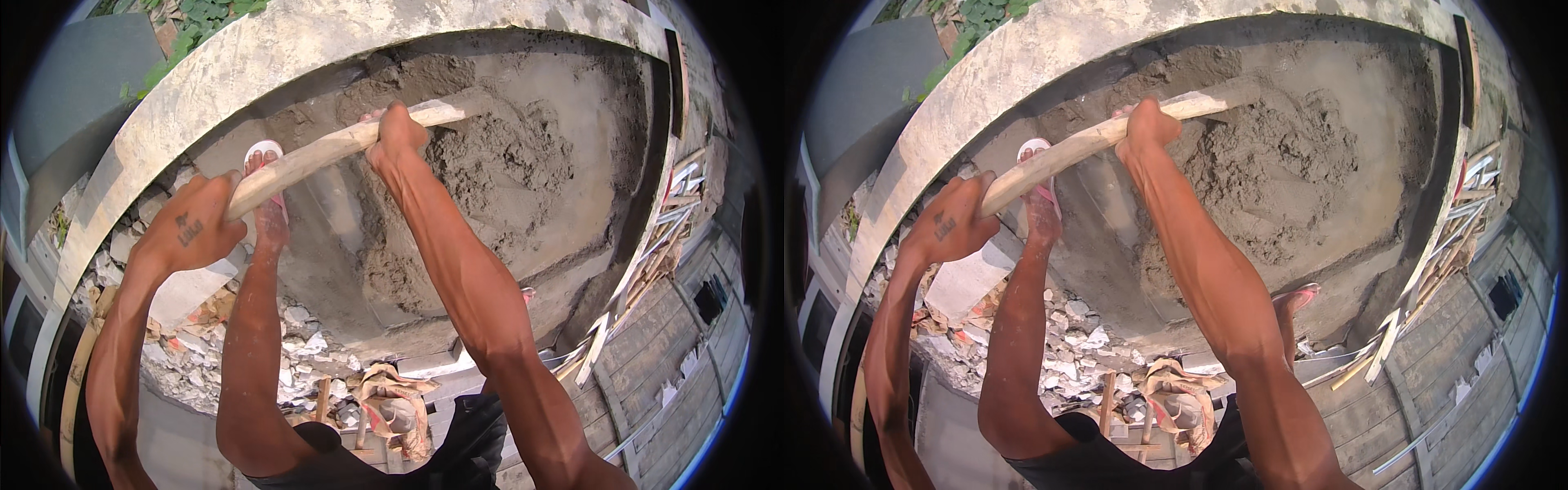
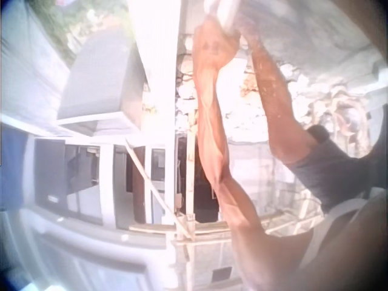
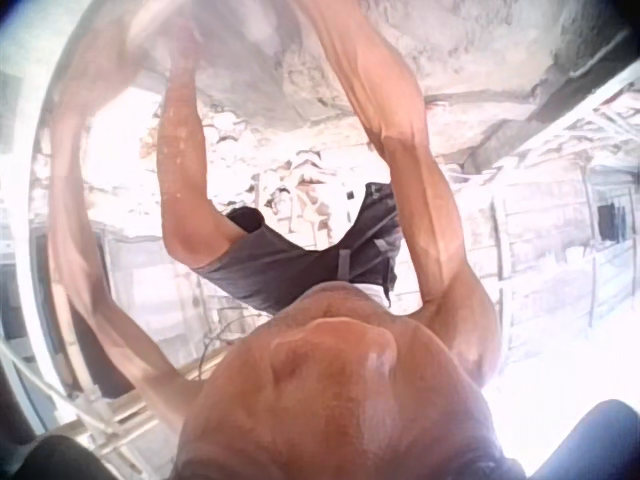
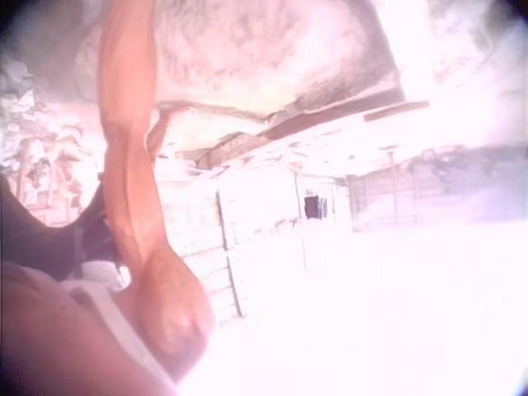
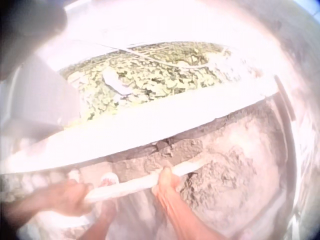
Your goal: The person mixes wet concrete in a square wooden frame using a hoe, repeatedly pulling and pushing the mixture to integrate the water and cement.
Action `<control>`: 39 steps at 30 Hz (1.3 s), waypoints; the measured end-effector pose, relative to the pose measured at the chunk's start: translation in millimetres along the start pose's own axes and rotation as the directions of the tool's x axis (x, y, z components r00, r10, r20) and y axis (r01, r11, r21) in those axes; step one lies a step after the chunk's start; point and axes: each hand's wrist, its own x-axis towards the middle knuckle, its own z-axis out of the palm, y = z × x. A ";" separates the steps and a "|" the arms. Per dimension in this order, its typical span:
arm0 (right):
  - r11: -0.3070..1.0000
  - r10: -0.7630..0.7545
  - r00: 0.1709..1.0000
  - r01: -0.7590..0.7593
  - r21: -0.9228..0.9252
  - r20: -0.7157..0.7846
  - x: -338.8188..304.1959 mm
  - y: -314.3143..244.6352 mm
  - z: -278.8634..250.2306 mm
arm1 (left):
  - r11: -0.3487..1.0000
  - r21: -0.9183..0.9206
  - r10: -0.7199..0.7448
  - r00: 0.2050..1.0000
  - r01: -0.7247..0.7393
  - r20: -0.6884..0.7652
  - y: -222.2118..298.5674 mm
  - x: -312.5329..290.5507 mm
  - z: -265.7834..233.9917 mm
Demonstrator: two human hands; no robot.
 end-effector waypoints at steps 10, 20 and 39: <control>0.970 0.069 0.995 -0.050 -0.237 0.074 -14.9 10.3 9.1 | 0.975 -0.213 -0.038 0.992 0.063 0.117 -17.3 -14.5 13.1; 0.985 -0.080 0.983 0.104 -0.139 0.168 -8.2 76.2 -44.0 | 0.950 -0.311 -0.016 0.999 0.003 -0.039 -33.3 -46.5 91.2; 0.970 0.034 0.999 -0.030 -0.243 0.015 -45.3 131.6 35.9 | 0.990 -0.133 -0.067 0.994 0.054 -0.092 -106.2 -65.0 22.9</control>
